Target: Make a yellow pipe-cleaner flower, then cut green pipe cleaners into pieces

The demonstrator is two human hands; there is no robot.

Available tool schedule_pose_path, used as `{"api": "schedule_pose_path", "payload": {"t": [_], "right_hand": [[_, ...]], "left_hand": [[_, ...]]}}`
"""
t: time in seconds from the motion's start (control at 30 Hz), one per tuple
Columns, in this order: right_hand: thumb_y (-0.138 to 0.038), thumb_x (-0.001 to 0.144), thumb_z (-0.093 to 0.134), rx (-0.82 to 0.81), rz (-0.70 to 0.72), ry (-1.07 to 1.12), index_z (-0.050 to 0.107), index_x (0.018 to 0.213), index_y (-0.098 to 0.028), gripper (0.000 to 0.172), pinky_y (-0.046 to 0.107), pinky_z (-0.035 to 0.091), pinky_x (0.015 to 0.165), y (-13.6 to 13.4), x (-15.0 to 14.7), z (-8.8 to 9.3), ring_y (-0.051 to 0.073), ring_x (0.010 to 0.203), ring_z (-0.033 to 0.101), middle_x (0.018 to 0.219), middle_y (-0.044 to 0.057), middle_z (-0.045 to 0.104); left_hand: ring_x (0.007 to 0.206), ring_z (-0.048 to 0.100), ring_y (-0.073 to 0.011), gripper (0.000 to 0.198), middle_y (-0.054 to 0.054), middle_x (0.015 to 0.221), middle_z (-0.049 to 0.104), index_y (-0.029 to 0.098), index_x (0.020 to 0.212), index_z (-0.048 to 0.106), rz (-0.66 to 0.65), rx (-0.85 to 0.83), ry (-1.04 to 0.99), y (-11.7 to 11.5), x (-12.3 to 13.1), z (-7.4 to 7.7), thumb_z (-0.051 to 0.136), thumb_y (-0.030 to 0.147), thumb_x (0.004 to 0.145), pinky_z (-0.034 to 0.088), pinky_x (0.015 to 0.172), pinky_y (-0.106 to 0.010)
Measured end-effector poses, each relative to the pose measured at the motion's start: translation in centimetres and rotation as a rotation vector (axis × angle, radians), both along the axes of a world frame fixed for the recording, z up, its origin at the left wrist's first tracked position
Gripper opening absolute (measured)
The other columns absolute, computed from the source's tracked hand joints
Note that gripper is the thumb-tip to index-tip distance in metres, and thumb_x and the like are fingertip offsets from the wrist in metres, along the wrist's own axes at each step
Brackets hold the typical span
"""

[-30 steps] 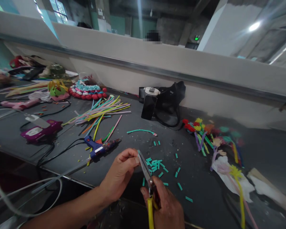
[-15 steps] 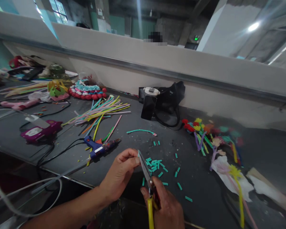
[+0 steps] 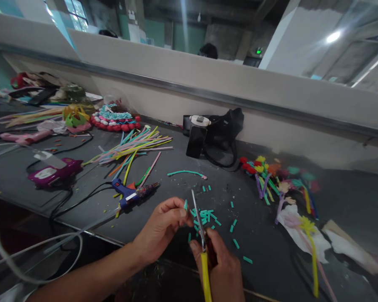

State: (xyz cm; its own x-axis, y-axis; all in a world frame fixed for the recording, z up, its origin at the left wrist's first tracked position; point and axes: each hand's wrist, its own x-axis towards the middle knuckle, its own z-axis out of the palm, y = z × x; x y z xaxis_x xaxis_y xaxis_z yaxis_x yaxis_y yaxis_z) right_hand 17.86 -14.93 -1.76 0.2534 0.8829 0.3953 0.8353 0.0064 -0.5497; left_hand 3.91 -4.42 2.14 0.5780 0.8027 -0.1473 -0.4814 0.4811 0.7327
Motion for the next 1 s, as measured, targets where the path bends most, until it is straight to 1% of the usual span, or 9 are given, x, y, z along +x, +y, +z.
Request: {"api": "schedule_pose_path", "payload": {"t": [0.1, 0.23, 0.37, 0.47, 0.57, 0.63, 0.77, 0.9, 1.0], "right_hand": [[-0.046, 0.085, 0.056, -0.034, -0.018, 0.137, 0.065, 0.095, -0.019, 0.030, 0.019, 0.053, 0.054, 0.6, -0.3, 1.7, 0.014, 0.058, 0.068, 0.076, 0.002, 0.073], [-0.046, 0.082, 0.059, -0.041, -0.037, 0.317, 0.063, 0.101, -0.020, 0.033, 0.021, 0.054, 0.054, 1.3, -0.9, 3.4, 0.014, 0.058, 0.066, 0.074, 0.000, 0.071], [-0.044, 0.078, 0.063, 0.029, -0.077, 0.369, 0.060, 0.102, -0.020, 0.034, 0.022, 0.054, 0.061, 1.6, -1.5, 3.7, 0.015, 0.065, 0.067, 0.074, -0.001, 0.069], [-0.041, 0.078, 0.063, 0.044, -0.081, 0.389, 0.058, 0.102, -0.021, 0.032, 0.021, 0.053, 0.058, 1.7, -1.9, 3.7, 0.013, 0.061, 0.066, 0.072, -0.003, 0.068], [-0.038, 0.078, 0.063, 0.026, -0.073, 0.361, 0.058, 0.102, -0.021, 0.030, 0.021, 0.053, 0.058, 1.9, -2.2, 3.9, 0.013, 0.061, 0.066, 0.073, -0.003, 0.068], [-0.037, 0.078, 0.062, 0.025, -0.097, 0.327, 0.059, 0.102, -0.021, 0.028, 0.022, 0.053, 0.059, 2.0, -2.4, 4.2, 0.013, 0.061, 0.065, 0.073, -0.003, 0.067], [-0.038, 0.076, 0.061, 0.084, -0.146, 0.313, 0.060, 0.098, -0.020, 0.029, 0.023, 0.052, 0.055, 2.2, -3.1, 4.9, 0.013, 0.057, 0.064, 0.070, -0.002, 0.067], [-0.038, 0.076, 0.060, 0.072, -0.163, 0.396, 0.060, 0.098, -0.019, 0.029, 0.022, 0.051, 0.049, 2.5, -4.0, 5.3, 0.012, 0.051, 0.062, 0.068, -0.002, 0.066], [-0.038, 0.075, 0.061, 0.070, -0.161, 0.401, 0.060, 0.099, -0.020, 0.030, 0.022, 0.051, 0.051, 2.6, -4.4, 5.4, 0.012, 0.053, 0.063, 0.070, -0.001, 0.067]], "left_hand": [[0.056, 0.056, -0.0110, 0.006, 0.000, 0.059, 0.059, 0.014, 0.070, 0.061, -0.122, -0.019, -0.045, -0.1, -0.3, -0.1, 0.066, 0.016, 0.069, 0.041, 0.062, -0.024], [0.051, 0.052, -0.0090, 0.008, 0.001, 0.057, 0.055, 0.012, 0.069, 0.063, -0.247, -0.038, -0.008, -0.5, -0.9, -0.5, 0.068, 0.016, 0.064, 0.043, 0.056, -0.023], [0.047, 0.048, -0.0082, 0.006, 0.001, 0.053, 0.054, 0.012, 0.065, 0.064, -0.312, -0.033, 0.069, -0.6, -1.4, -0.9, 0.066, 0.015, 0.060, 0.043, 0.051, -0.022], [0.045, 0.047, -0.0076, 0.006, 0.001, 0.053, 0.055, 0.011, 0.062, 0.063, -0.351, -0.021, 0.125, -0.7, -1.8, -1.1, 0.062, 0.011, 0.057, 0.041, 0.049, -0.021], [0.047, 0.046, -0.0078, 0.005, 0.002, 0.054, 0.054, 0.012, 0.063, 0.063, -0.374, -0.021, 0.140, -0.9, -2.1, -1.1, 0.062, 0.012, 0.058, 0.041, 0.049, -0.021], [0.050, 0.046, -0.0079, 0.007, 0.002, 0.058, 0.055, 0.012, 0.066, 0.062, -0.345, 0.023, 0.151, -1.1, -2.2, -1.1, 0.066, 0.015, 0.061, 0.041, 0.051, -0.021], [0.058, 0.046, -0.0076, 0.019, 0.002, 0.066, 0.055, 0.013, 0.075, 0.061, -0.211, 0.224, 0.228, -1.3, -2.6, -0.9, 0.072, 0.025, 0.066, 0.038, 0.057, -0.020], [0.059, 0.043, -0.0083, 0.017, 0.002, 0.062, 0.052, 0.012, 0.068, 0.060, -0.092, 0.444, 0.401, -1.3, -2.8, -0.8, 0.070, 0.026, 0.068, 0.035, 0.057, -0.021], [0.058, 0.043, -0.0086, 0.013, 0.002, 0.059, 0.052, 0.012, 0.063, 0.059, -0.044, 0.491, 0.457, -1.4, -2.8, -0.7, 0.067, 0.022, 0.067, 0.035, 0.056, -0.021]]}}
